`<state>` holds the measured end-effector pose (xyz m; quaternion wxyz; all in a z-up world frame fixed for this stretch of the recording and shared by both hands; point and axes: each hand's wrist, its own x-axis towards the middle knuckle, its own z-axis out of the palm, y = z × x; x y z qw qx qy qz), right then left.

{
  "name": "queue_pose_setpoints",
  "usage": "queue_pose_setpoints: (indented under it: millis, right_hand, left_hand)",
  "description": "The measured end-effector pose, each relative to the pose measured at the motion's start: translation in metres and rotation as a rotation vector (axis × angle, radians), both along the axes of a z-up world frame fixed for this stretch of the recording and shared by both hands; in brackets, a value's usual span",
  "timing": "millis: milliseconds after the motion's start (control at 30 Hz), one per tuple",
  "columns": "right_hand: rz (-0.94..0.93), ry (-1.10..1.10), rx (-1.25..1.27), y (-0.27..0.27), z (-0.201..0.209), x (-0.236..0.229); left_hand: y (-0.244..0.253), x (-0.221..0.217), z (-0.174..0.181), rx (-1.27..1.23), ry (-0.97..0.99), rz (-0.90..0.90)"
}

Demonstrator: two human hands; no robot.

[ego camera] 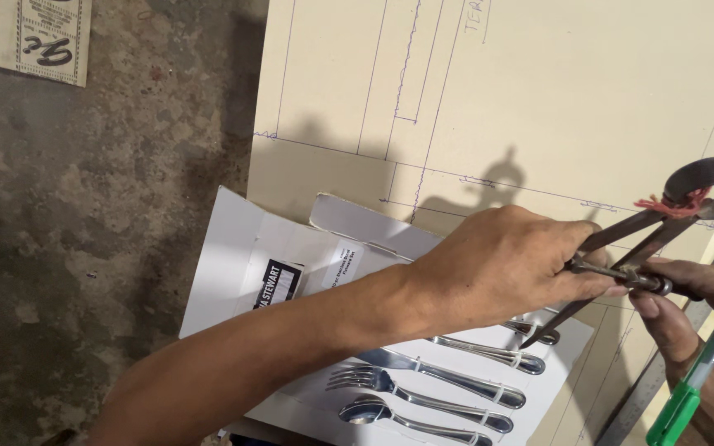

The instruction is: The person marks a wood panel using a ruler, a compass, and a pen. They first use the ruler and pen to draw straight lines, then use the compass to measure distances between markings on a cutlery set package and transfer them to the panel.

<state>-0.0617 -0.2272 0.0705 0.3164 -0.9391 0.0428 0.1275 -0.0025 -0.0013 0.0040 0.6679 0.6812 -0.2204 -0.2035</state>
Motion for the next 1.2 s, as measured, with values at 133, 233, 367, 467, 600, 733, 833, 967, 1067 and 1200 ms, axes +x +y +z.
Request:
queue_pose_setpoints:
  millis: [133, 233, 367, 467, 600, 733, 833, 967, 1067, 1200]
  right_hand:
    - [0.037, -0.037, 0.012, 0.011, 0.007, 0.007]
    - [0.117, -0.05, -0.027, 0.01, 0.019, 0.016]
    - [0.272, -0.138, -0.146, 0.003, 0.021, 0.025]
    - [0.304, -0.151, -0.129, 0.004, 0.021, 0.028]
    - [0.305, -0.188, -0.036, 0.005, 0.018, 0.032]
    - [0.324, -0.218, -0.023, 0.002, 0.015, 0.034]
    - [0.344, -0.217, -0.008, -0.002, 0.012, 0.035]
    - [0.343, -0.19, 0.035, -0.003, 0.009, 0.034]
    - [0.341, -0.187, 0.001, -0.003, 0.008, 0.034]
    - [0.328, -0.183, 0.026, -0.002, 0.009, 0.034]
  left_hand:
    - [0.003, 0.003, 0.003, 0.009, -0.013, 0.019]
    - [0.006, 0.004, 0.005, -0.009, -0.126, 0.051]
    - [0.005, 0.008, 0.009, 0.154, 0.055, -0.071]
    - [0.01, 0.014, 0.02, 0.045, 0.239, -0.052]
    - [0.014, 0.023, 0.031, 0.179, 0.279, -0.115]
    - [0.012, 0.024, 0.032, 0.069, 0.336, -0.089]
    - [0.01, 0.021, 0.029, -0.043, 0.32, -0.06]
    - [0.011, 0.02, 0.027, -0.043, 0.324, -0.06]
    - [0.01, 0.02, 0.026, -0.017, 0.346, -0.066]
    - [0.01, 0.019, 0.026, -0.063, 0.301, -0.055]
